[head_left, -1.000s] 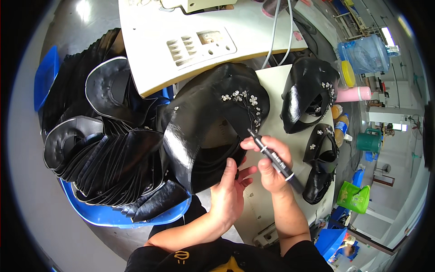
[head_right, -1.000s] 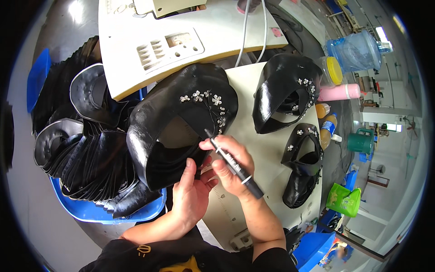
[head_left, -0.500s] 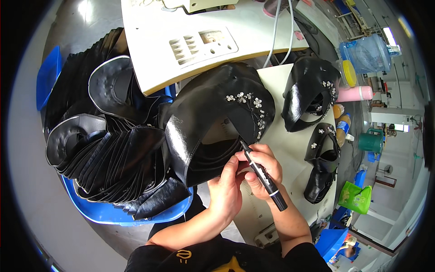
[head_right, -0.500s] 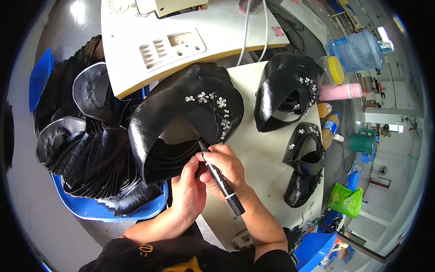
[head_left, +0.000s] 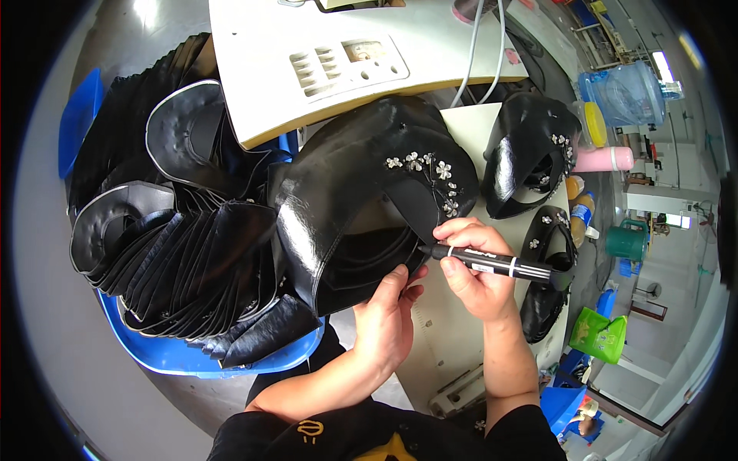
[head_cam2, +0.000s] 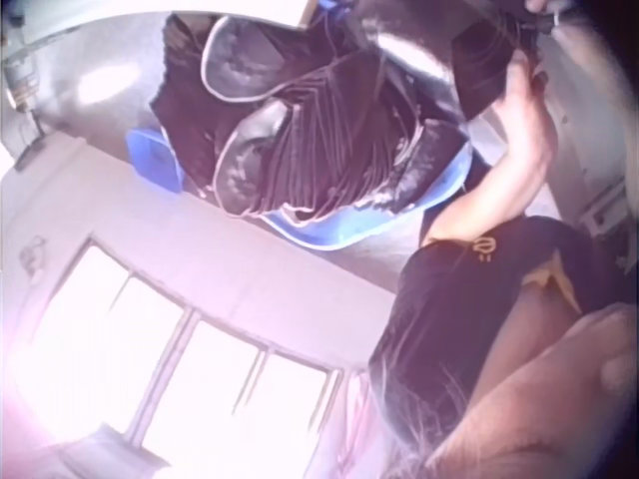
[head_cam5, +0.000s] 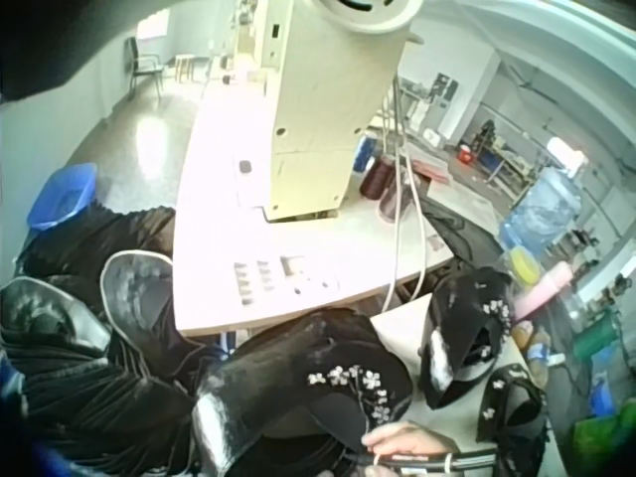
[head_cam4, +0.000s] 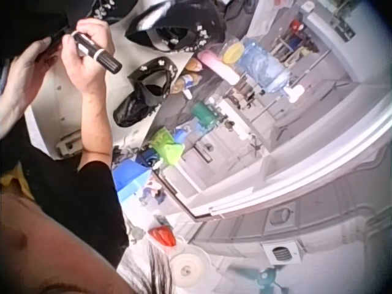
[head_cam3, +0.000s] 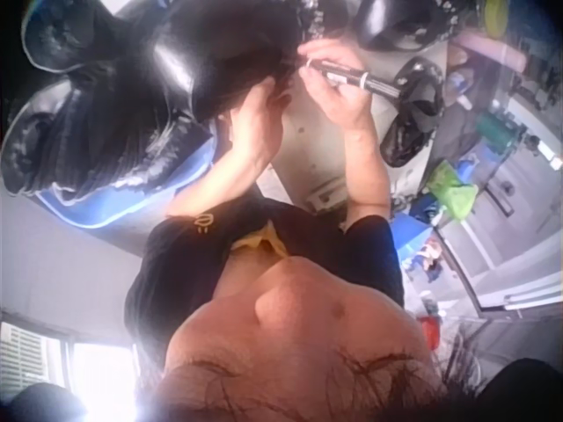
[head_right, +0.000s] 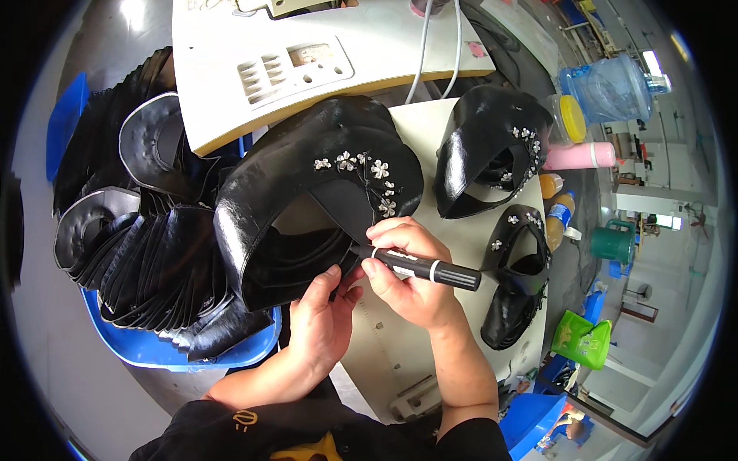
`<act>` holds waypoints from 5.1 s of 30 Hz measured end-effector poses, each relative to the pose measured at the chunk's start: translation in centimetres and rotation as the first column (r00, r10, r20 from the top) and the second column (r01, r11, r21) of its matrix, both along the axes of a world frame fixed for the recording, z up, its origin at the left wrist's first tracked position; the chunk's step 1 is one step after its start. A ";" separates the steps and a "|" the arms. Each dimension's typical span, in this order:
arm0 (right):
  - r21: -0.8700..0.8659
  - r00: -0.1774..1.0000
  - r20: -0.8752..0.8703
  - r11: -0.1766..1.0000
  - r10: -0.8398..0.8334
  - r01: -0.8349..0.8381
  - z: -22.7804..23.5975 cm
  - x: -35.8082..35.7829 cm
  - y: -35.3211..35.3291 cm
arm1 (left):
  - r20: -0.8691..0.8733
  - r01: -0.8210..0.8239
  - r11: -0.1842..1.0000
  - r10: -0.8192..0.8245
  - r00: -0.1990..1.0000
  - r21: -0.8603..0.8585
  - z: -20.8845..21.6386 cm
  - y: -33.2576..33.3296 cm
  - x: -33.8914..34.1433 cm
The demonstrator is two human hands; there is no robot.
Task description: The person uses a black marker to apply small marks to the inner lining of several black shoes. The shoes are handled one by one, picked up from a blue bin, marked, and then placed on a nearby table. The shoes feature decorative white floral embellishments on the exterior.
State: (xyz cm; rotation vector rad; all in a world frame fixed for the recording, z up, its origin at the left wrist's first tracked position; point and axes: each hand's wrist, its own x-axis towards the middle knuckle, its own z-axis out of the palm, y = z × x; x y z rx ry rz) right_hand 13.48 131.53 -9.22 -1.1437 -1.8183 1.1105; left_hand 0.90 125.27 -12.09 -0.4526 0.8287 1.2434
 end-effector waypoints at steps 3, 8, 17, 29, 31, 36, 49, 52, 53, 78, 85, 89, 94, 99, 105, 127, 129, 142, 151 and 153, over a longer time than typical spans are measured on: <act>0.031 0.999 0.049 0.999 0.020 -0.022 0.2 0.0 0.2 | 0.049 -0.028 0.999 0.029 0.998 -0.033 -0.1 -0.1 0.0; 0.096 0.992 0.117 0.994 0.042 -0.053 0.2 -0.2 0.3 | 0.064 -0.008 0.999 0.011 0.998 -0.037 0.1 -0.1 -0.1; 0.230 0.952 0.252 0.945 0.172 -0.231 1.0 -0.5 0.7 | 0.048 -0.022 0.999 0.024 0.999 -0.032 -0.6 -0.3 0.4; 0.250 0.943 0.282 0.936 0.174 -0.248 0.7 -0.4 0.4 | 0.043 -0.030 0.999 0.031 0.999 -0.021 -0.6 -0.4 0.5; 0.246 0.940 0.290 0.935 0.180 -0.255 0.7 -0.3 0.4 | 0.047 -0.032 0.999 0.033 0.998 -0.010 -1.0 -0.6 0.6; 0.228 0.910 0.323 0.912 0.259 -0.340 1.2 -0.4 0.4 | 0.023 -0.042 0.999 0.042 0.999 0.009 -0.9 -0.5 0.6; 0.207 0.929 0.311 0.940 0.201 -0.273 1.1 -0.2 0.3 | 0.033 -0.028 1.000 0.027 0.999 0.009 -1.5 -0.5 0.6; 0.205 0.939 0.269 0.940 0.214 -0.273 1.1 -0.2 0.3 | 0.028 -0.034 0.999 0.033 0.999 0.027 -1.5 -0.5 0.5; 0.212 0.926 0.299 0.931 0.229 -0.298 1.2 -0.4 0.3 | 0.028 -0.042 0.999 0.042 0.999 0.017 -1.4 -0.5 0.5; 0.268 0.928 0.330 0.926 0.171 -0.266 1.3 -0.8 -0.4 | 0.077 -0.042 0.998 0.039 0.996 0.042 -1.6 -0.6 0.3; 0.312 0.950 0.295 0.929 0.106 -0.200 0.6 -0.6 -0.6 | 0.079 -0.024 0.999 0.026 0.997 -0.027 -1.5 -0.3 0.0; 0.323 0.957 0.279 0.930 0.084 -0.176 0.3 -0.7 -0.7 | 0.106 -0.037 0.998 0.042 0.993 -0.046 -1.8 -0.4 0.1; 0.361 0.960 0.266 0.914 0.088 -0.184 0.1 -0.6 -0.8 | 0.124 -0.037 0.999 0.040 0.992 -0.029 -1.8 -0.4 -0.1; 0.405 0.955 0.293 0.898 0.050 -0.171 -0.1 -0.7 -0.9 | 0.128 -0.031 0.999 0.035 0.991 -0.034 -1.7 -0.3 -0.2; 0.414 0.968 0.246 0.897 0.050 -0.152 -0.4 -0.9 -1.0 | 0.110 -0.038 0.999 0.035 0.993 0.017 -1.8 -0.4 -0.2; 0.454 0.978 0.210 0.885 0.004 -0.101 -1.4 -0.5 -1.4 | 0.115 -0.044 0.999 0.042 0.992 0.013 -1.9 -0.3 -0.1; 0.453 0.973 0.228 0.880 0.042 -0.144 -1.3 -0.5 -1.5 | 0.118 -0.039 0.999 0.036 0.992 0.017 -1.7 -0.3 -0.1; 0.435 0.968 0.252 0.894 -0.006 -0.107 -1.4 -0.3 -1.5 | 0.135 -0.043 0.999 0.040 0.990 0.018 -2.0 -0.2 0.0; 0.453 0.957 0.289 0.878 0.019 -0.154 -0.9 -0.3 -1.6 | 0.132 -0.030 0.999 0.026 0.991 0.033 -2.2 -0.3 0.2; 0.424 0.947 0.318 0.887 0.044 -0.184 -0.6 -0.5 -1.8 | 0.148 -0.063 0.998 0.060 0.987 0.013 -2.4 -0.3 0.2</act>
